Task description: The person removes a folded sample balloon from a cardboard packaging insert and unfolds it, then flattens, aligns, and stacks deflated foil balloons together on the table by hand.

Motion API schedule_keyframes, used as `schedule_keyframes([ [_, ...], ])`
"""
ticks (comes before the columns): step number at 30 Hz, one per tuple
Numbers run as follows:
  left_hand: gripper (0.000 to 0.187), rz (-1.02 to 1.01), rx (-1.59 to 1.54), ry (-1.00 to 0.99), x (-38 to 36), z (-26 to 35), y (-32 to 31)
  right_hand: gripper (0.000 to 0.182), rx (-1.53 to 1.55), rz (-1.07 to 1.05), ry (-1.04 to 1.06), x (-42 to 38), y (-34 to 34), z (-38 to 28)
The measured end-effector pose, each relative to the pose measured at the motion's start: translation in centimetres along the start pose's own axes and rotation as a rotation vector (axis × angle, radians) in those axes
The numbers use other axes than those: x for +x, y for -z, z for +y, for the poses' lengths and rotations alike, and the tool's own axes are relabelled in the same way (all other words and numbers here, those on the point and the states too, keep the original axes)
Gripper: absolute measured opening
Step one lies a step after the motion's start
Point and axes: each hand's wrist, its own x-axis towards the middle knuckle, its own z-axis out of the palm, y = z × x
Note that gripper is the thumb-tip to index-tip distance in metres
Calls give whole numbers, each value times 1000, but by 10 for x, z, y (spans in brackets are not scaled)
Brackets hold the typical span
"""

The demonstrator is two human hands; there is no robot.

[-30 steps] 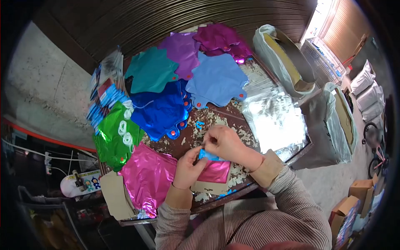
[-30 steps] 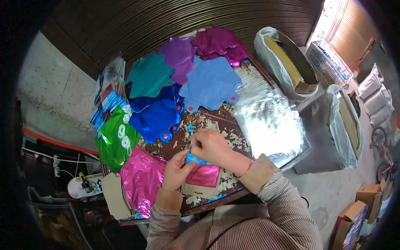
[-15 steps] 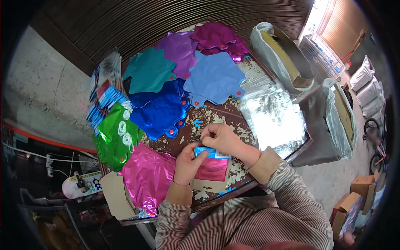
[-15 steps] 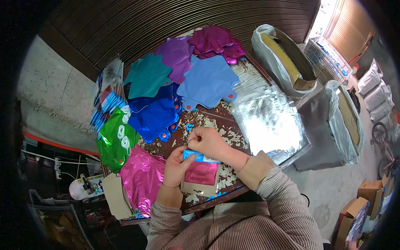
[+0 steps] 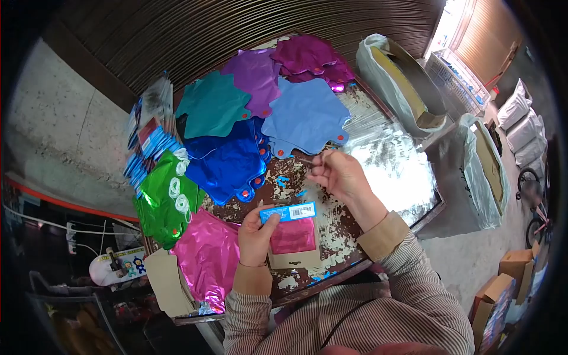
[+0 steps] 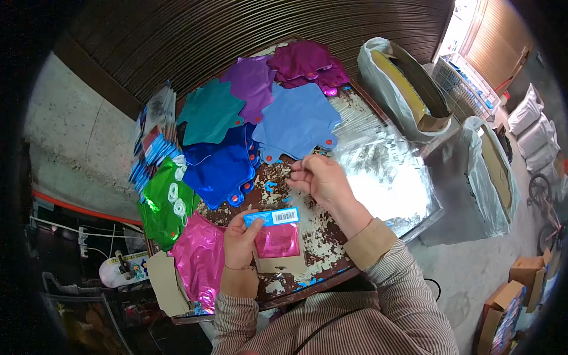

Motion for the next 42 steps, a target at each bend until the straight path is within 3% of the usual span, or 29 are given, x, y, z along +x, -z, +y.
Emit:
schedule_keyframes([
  [1,28,37,-1,-6,0,0,1,9,66,29,-15,1,-2,-5],
  [4,29,71,6,7,1,0,7,7,188,-138,104,21,26,-9],
  [7,29,98,2,15,3,-2,9,6,280,-39,258,19,25,-25],
  [11,29,97,-30,-25,4,-2,10,5,-49,90,198,1,18,-33],
  [13,29,91,-64,-33,6,-4,11,14,-299,66,-17,-6,12,-27],
  [14,28,87,-99,-35,7,-5,12,14,-299,62,-15,-6,14,-16],
  [16,28,80,-166,-38,7,-5,14,22,-917,-303,153,0,23,8],
  [21,26,65,-222,-27,5,2,13,21,-1027,-499,-130,-11,15,7],
  [27,23,37,-179,-63,6,2,13,18,-922,-460,-236,-1,23,19],
  [32,23,27,-204,-34,7,-2,17,23,-922,-558,-96,-2,22,25],
  [36,23,-31,-167,-31,7,-2,21,27,-808,-538,-265,-14,8,13],
  [42,22,-64,-158,-30,5,2,22,28,-752,-600,-231,-14,9,14],
])
